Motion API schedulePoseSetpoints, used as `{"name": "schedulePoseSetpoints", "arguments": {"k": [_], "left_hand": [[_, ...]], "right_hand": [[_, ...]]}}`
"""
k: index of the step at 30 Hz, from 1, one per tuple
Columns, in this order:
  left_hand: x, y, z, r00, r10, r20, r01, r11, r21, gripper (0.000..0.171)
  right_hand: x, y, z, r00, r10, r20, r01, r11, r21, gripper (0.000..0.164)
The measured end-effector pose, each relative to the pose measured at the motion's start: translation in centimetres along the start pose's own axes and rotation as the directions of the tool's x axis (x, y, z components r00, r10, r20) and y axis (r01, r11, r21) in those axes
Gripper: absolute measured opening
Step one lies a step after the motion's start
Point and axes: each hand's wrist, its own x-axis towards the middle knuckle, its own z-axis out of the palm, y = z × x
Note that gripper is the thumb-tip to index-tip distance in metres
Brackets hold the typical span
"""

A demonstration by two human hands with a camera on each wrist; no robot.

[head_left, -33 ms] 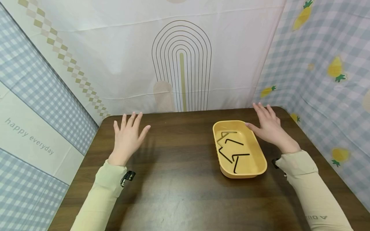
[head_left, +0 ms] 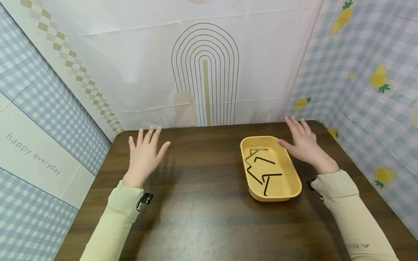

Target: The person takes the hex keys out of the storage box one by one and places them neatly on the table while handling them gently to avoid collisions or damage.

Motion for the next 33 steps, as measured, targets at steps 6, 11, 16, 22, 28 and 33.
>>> {"name": "schedulePoseSetpoints", "arguments": {"k": [6,11,16,22,28,33], "left_hand": [[0.1,0.1,0.5,1.0,-0.007,0.014,0.007,1.0,0.001,0.068],[0.1,0.1,0.8,0.999,-0.016,0.035,0.017,1.0,-0.009,0.068],[0.2,0.2,1.2,0.999,-0.014,0.029,0.015,1.0,-0.012,0.069],[-0.2,0.6,1.5,0.999,-0.027,0.042,0.029,0.999,-0.027,0.069],[-1.4,0.9,2.2,0.997,-0.068,0.047,0.071,0.996,-0.05,0.07],[-2.3,1.1,2.8,0.995,-0.066,0.078,0.07,0.996,-0.052,0.071]], "right_hand": [[-0.1,-0.3,0.8,0.999,-0.022,0.044,0.023,1.0,-0.019,0.087],[-0.1,-0.6,1.2,0.997,-0.029,0.07,0.031,0.999,-0.027,0.086],[-0.1,-0.8,1.4,0.996,-0.028,0.079,0.03,0.999,-0.025,0.086],[-0.5,-1.0,1.7,0.996,-0.017,0.083,0.019,1.0,-0.02,0.086],[-1.1,-1.3,1.8,0.997,-0.005,0.074,0.006,1.0,-0.011,0.086],[-1.6,-1.5,1.9,0.997,-0.006,0.079,0.007,1.0,-0.014,0.085]]}}
